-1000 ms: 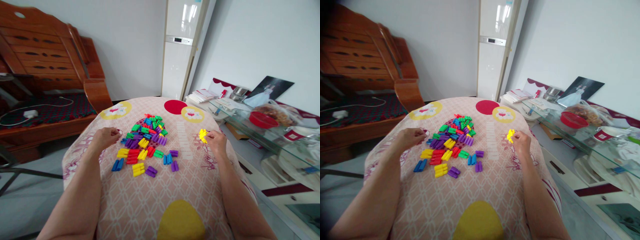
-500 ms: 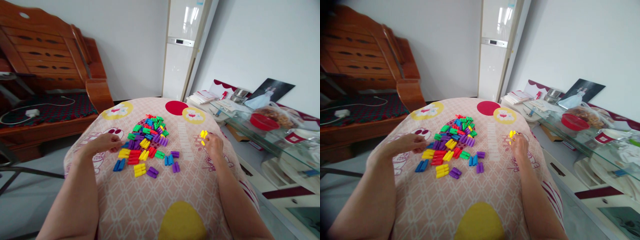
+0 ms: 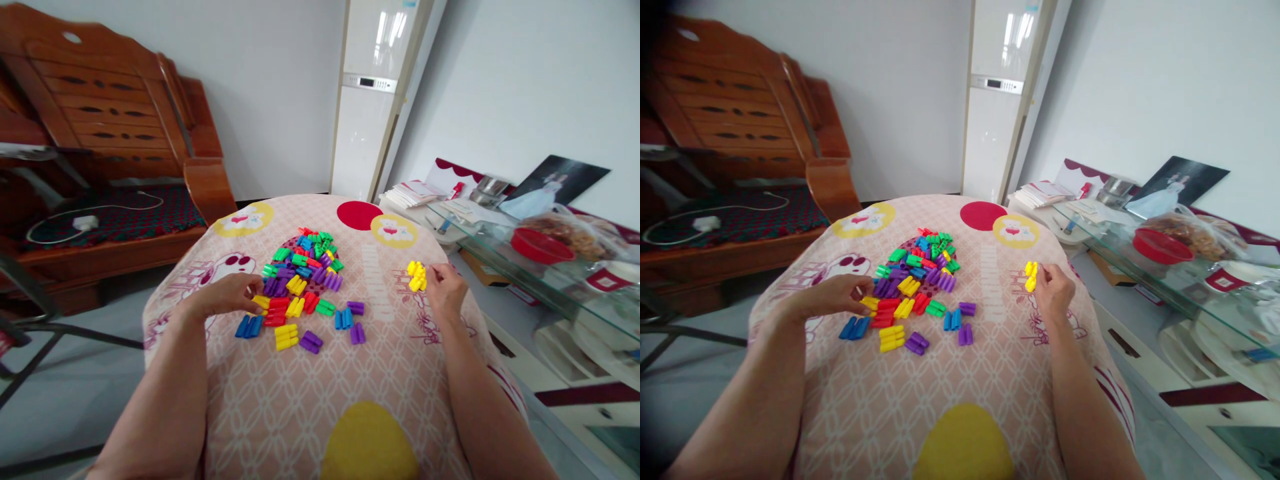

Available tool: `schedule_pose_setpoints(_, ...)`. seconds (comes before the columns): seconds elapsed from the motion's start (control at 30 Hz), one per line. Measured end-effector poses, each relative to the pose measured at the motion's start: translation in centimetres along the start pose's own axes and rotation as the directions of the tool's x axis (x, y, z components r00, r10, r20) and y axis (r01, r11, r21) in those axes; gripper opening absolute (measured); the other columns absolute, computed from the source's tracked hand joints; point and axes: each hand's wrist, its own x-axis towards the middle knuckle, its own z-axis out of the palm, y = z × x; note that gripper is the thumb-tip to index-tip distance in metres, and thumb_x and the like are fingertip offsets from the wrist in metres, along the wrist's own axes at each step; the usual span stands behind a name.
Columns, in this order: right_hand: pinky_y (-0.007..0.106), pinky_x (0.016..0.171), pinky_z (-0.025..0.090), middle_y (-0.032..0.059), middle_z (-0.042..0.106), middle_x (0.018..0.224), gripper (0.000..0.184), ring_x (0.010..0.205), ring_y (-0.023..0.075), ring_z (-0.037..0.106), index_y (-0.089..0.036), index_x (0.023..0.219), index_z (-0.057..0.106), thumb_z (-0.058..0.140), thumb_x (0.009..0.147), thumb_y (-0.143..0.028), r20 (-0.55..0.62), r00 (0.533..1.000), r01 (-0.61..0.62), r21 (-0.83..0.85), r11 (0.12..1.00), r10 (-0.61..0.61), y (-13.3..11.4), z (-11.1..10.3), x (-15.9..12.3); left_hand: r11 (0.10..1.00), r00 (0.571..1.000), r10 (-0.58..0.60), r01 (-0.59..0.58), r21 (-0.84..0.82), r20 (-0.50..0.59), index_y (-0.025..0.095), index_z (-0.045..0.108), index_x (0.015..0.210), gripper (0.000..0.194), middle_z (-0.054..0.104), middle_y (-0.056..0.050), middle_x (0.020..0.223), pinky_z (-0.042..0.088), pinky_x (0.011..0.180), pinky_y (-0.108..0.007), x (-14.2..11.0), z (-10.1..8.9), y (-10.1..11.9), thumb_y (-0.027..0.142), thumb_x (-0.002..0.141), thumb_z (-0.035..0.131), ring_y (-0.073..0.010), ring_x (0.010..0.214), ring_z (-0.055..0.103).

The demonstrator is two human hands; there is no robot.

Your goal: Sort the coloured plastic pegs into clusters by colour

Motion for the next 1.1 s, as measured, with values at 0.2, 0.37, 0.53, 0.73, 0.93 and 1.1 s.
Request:
schedule_pose_setpoints(0.2, 0.028, 0.062, 0.044, 0.0049, 0.068, 0.064, 0.027, 0.060, 0.0170, 0.059, -0.018, 0.073, 0.068, 0.055, 0.083, -0.040, 0.078, 0.996, 0.039, 0.140, 0.989, -0.050, -2.2, 0.9, -1.3, 0.962, 0.980, 0.046, -0.096, -0.256, -0.196, 0.018, 0.059, 0.080, 0.036, 0.059, 0.003, 0.069, 0.040, 0.057, -0.023, -0.1, -0.1, 1.4, 0.043, 0.064, 0.078, -0.0133, 0.064, 0.055)
schedule_pose_setpoints(0.37, 0.026, 0.063, 0.047, 0.0043, 0.070, 0.070, 0.022, 0.063, 0.0153, 0.062, -0.019, 0.076, 0.069, 0.056, 0.087, -0.032, 0.210, 0.940, 0.176, 0.372, 0.911, -0.268, -6.8, 1.0, -3.5, 0.726, 0.949, 0.118, -0.283, -0.627, -0.292, 0.015, 0.060, 0.091, 0.045, 0.068, -0.003, 0.083, 0.050, 0.064, -0.024, 1.3, 1.5, 5.2, 0.041, 0.063, 0.084, -0.0144, 0.073, 0.064)
schedule_pose_setpoints(0.53, 0.023, 0.062, 0.052, 0.0034, 0.072, 0.080, 0.018, 0.068, 0.0140, 0.066, -0.020, 0.097, 0.070, 0.060, 0.088, -0.032, 0.364, 0.840, 0.111, 0.611, 0.784, -0.403, -11.1, 1.3, -6.4, 0.497, 0.932, 0.255, -0.354, -0.793, -0.256, 0.013, 0.061, 0.095, 0.040, 0.071, -0.005, 0.087, 0.054, 0.071, -0.025, 2.9, 4.5, 9.6, 0.034, 0.069, 0.084, -0.0150, 0.078, 0.068)
schedule_pose_setpoints(0.73, 0.023, 0.063, 0.053, 0.0018, 0.071, 0.080, 0.012, 0.068, 0.0134, 0.066, -0.020, 0.088, 0.068, 0.066, 0.083, -0.031, 0.456, 0.816, -0.076, 0.695, 0.715, -0.357, -13.0, 1.4, -8.0, 0.416, 0.914, 0.327, -0.369, -0.831, -0.242, 0.014, 0.062, 0.098, 0.037, 0.071, -0.006, 0.093, 0.054, 0.074, -0.025, 3.9, 6.9, 11.8, 0.032, 0.073, 0.082, -0.0154, 0.082, 0.069)
schedule_pose_setpoints(0.93, 0.023, 0.055, 0.046, -0.0006, 0.066, 0.066, 0.014, 0.058, 0.0133, 0.059, -0.019, 0.077, 0.066, 0.064, 0.079, -0.033, 0.458, 0.868, -0.118, 0.566, 0.816, -0.191, -11.1, 0.8, -5.8, 0.526, 0.916, 0.268, -0.400, -0.750, -0.300, 0.015, 0.065, 0.110, 0.042, 0.071, -0.008, 0.108, 0.054, 0.074, -0.026, 4.1, 7.3, 11.2, 0.037, 0.076, 0.078, -0.0182, 0.087, 0.069)
schedule_pose_setpoints(1.1, 0.028, 0.065, 0.044, 0.0040, 0.070, 0.069, 0.015, 0.066, 0.0185, 0.063, -0.020, 0.075, 0.069, 0.060, 0.076, -0.032, 0.317, 0.948, -0.047, 0.042, 0.998, 0.031, -5.8, 0.6, -2.1, 0.581, 0.916, 0.218, -0.398, -0.710, -0.336, 0.013, 0.068, 0.107, 0.040, 0.072, -0.008, 0.098, 0.053, 0.071, -0.026, 3.9, 6.8, 10.4, 0.039, 0.078, 0.076, -0.0174, 0.082, 0.068)
